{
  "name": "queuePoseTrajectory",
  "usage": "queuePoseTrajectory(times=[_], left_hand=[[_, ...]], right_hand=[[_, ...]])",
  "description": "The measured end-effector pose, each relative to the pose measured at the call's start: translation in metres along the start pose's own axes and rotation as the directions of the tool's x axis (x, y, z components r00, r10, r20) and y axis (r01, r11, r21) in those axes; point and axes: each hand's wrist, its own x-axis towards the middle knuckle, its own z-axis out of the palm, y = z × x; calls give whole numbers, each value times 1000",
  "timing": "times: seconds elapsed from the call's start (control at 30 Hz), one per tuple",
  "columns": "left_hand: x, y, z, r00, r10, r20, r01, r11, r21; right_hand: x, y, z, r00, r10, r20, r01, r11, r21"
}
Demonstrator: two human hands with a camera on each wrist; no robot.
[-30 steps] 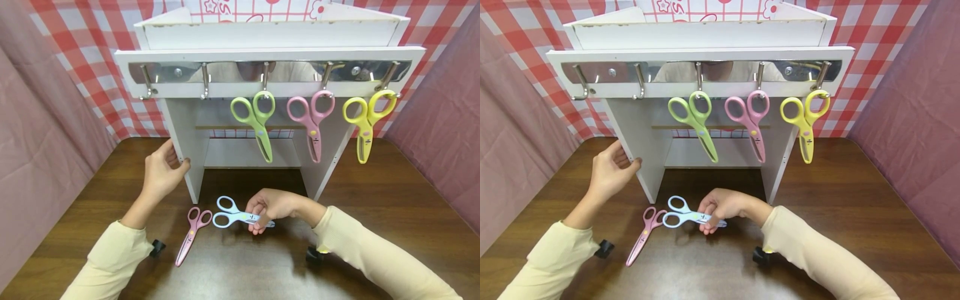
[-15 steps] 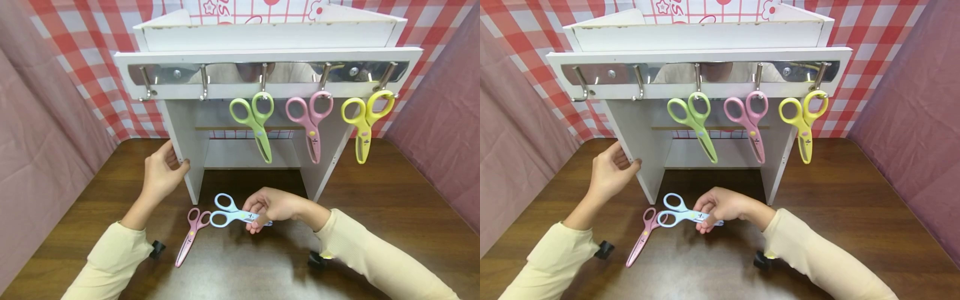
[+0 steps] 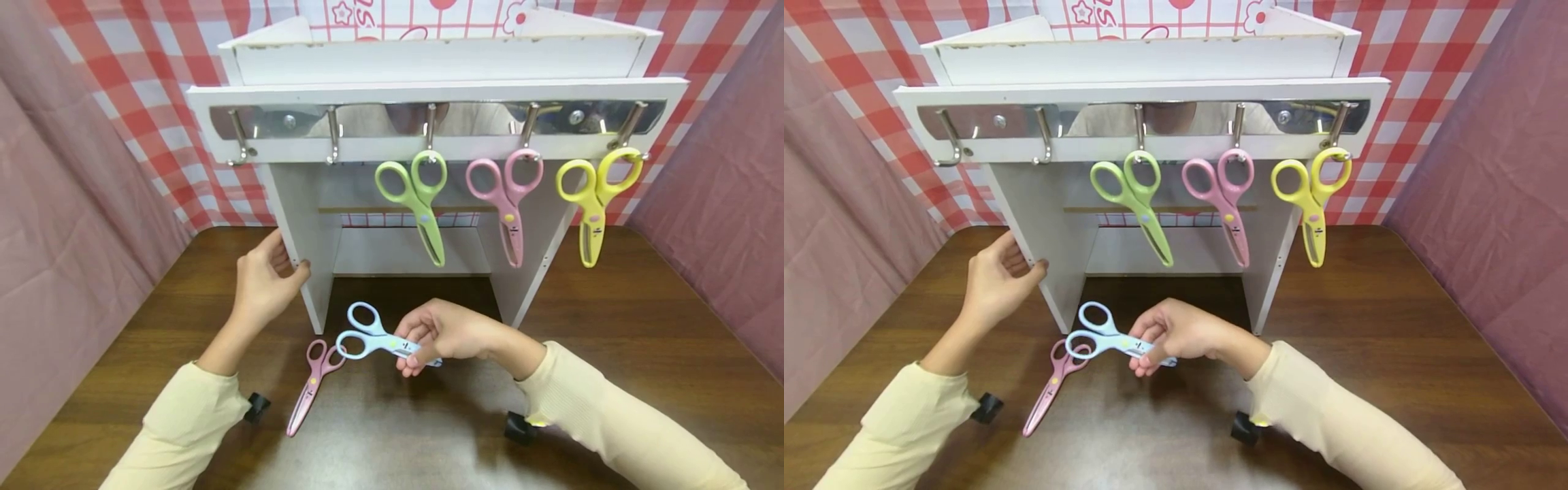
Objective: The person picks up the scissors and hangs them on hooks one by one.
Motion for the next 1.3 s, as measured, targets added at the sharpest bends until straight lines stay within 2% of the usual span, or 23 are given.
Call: queuePoseTrajectory(times=[0.43, 0.73, 0.93, 1.3], left_hand=[[2, 2, 2, 1000, 5, 13, -5, 1000, 2], [2, 0, 5, 999, 43, -25, -43, 999, 28], [1, 0, 5, 997, 60, -38, -58, 998, 37], [0, 1, 2, 1000, 3, -17, -3, 1000, 20]], right_hand=[[-3, -11, 2, 999, 13, -40, -13, 1000, -14], [-6, -21, 8, 998, -5, -64, 3, 999, -36], [-8, -34, 18, 990, -77, -117, 63, 991, -120], [-4, -66, 26, 972, -177, -154, 138, 962, -234]])
